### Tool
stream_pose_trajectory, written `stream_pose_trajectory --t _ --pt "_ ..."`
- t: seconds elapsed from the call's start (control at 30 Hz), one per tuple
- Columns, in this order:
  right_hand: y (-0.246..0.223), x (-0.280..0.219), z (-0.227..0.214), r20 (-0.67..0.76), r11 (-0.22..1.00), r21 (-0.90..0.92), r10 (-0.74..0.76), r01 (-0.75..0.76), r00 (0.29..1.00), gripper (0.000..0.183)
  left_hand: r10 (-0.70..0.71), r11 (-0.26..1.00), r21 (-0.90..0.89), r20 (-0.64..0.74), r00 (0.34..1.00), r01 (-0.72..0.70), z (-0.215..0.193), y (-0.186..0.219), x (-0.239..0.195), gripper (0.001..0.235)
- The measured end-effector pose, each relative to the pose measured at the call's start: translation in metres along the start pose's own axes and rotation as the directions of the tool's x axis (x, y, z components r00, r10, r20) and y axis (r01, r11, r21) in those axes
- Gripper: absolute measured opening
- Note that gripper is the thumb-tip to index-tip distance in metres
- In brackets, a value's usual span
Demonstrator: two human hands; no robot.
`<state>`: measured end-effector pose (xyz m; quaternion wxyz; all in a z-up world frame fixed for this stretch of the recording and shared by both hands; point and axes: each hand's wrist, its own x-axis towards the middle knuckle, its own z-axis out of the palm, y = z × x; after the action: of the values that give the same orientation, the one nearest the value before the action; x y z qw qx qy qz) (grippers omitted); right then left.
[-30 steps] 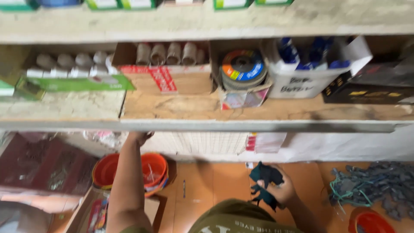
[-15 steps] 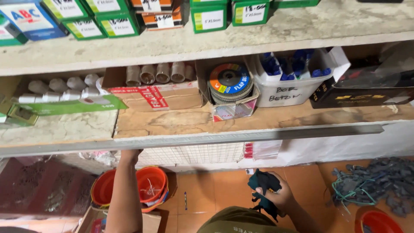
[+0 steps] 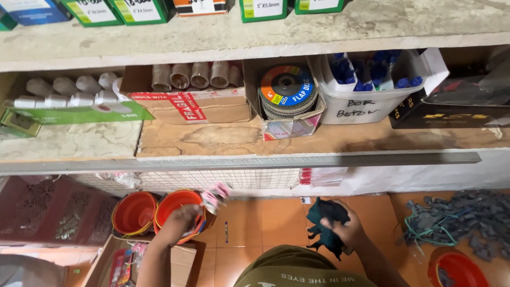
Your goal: Organizing and inspecting various hardware items like grinding discs, boxes of fasteners, and work gloves on store shelves.
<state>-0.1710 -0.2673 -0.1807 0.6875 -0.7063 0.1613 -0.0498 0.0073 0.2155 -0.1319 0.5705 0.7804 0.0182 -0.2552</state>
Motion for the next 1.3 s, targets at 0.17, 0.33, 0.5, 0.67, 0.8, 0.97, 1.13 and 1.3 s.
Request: stream_pose_trajectory --t 0.17,0.33,0.5,0.67,0.8,0.97,1.13,1.3 --pt "0.023 0.02 -0.043 -0.093 0.988 0.154 0.04 -0.025 0.995 0.038 0.063 0.997 0.011 0.402 0.914 -0.073 0.054 0.068 -0.048 0.039" --pt "-0.031 0.01 -0.079 0.154 0.949 0.204 -0.274 0.241 0.949 0.048 0.341 0.897 -0.029 0.678 0.651 -0.44 0.117 0.19 -0.072 0.038" --pt "-0.092 -0.017 -0.105 0.203 0.92 0.211 -0.373 0.331 0.906 0.044 0.461 0.828 -0.046 0.623 0.633 -0.558 0.172 0.273 -0.055 0.04" --pt "-0.098 -0.034 -0.135 0.116 0.955 0.069 -0.294 0.288 0.949 0.05 0.476 0.842 -0.049 0.537 0.696 -0.538 0.223 0.3 -0.014 0.039" --pt "-0.076 -0.033 -0.162 -0.005 0.991 0.082 -0.103 0.103 0.995 0.062 0.411 0.899 -0.039 0.42 0.809 -0.436 0.253 0.295 0.007 0.038" --pt "-0.092 -0.022 -0.161 -0.008 0.978 0.108 -0.181 0.181 0.983 0.047 0.468 0.87 -0.04 0.385 0.796 -0.492 0.27 0.286 0.013 0.039" --pt "-0.17 -0.01 -0.124 0.248 0.837 -0.104 -0.501 0.537 0.829 0.051 0.45 0.893 -0.185 0.367 0.814 -0.41 0.292 0.276 0.018 0.037" --pt "-0.211 0.002 -0.102 0.225 0.59 -0.256 -0.734 0.766 0.64 0.045 0.463 0.886 -0.184 0.299 0.835 -0.425 0.304 0.279 0.013 0.032"
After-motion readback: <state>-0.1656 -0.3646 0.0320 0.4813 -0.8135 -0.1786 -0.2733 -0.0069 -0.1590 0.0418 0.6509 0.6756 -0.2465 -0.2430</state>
